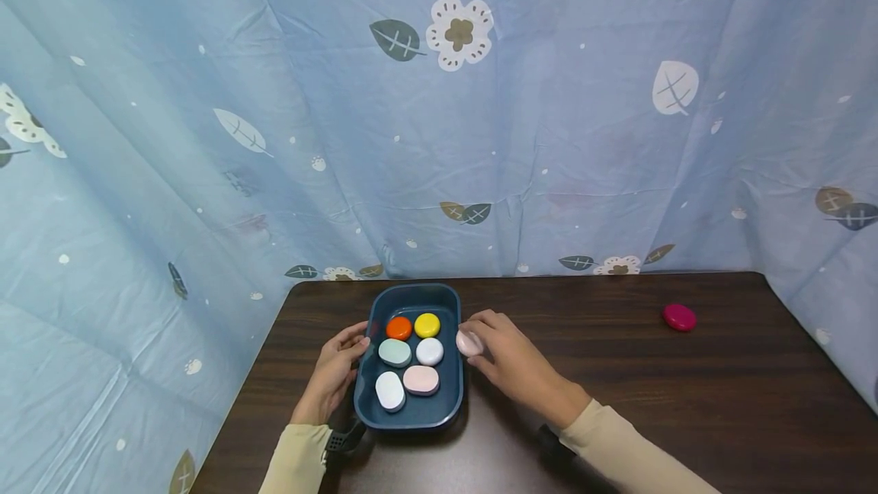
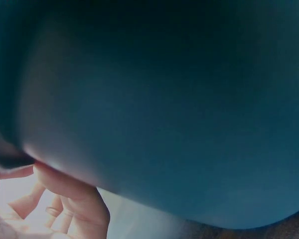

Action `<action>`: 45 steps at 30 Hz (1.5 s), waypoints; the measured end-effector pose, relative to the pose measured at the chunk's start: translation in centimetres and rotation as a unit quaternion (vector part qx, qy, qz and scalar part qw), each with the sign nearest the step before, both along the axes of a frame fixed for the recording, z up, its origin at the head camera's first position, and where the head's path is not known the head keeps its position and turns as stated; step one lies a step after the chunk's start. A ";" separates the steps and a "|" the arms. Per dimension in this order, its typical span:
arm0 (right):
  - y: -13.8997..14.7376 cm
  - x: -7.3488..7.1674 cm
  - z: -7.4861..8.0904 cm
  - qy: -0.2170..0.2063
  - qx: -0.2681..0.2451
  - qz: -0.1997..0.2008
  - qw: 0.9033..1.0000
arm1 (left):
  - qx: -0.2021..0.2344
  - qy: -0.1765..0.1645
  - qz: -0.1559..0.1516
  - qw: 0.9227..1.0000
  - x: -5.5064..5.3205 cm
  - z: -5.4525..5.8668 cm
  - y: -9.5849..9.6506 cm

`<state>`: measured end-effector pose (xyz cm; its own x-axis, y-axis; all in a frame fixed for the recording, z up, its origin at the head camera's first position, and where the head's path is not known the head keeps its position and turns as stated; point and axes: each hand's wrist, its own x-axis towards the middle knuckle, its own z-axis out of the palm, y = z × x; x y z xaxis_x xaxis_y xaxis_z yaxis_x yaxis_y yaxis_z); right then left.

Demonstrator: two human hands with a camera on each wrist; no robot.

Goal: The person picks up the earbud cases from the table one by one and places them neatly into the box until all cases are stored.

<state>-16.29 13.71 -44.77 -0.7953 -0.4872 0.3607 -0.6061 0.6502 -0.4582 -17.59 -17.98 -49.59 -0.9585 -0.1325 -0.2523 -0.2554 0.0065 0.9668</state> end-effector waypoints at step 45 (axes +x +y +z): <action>-6.1 0.3 0.7 -0.103 0.089 0.171 0.976 | 0.000 0.003 0.000 1.000 0.1 -0.1 0.1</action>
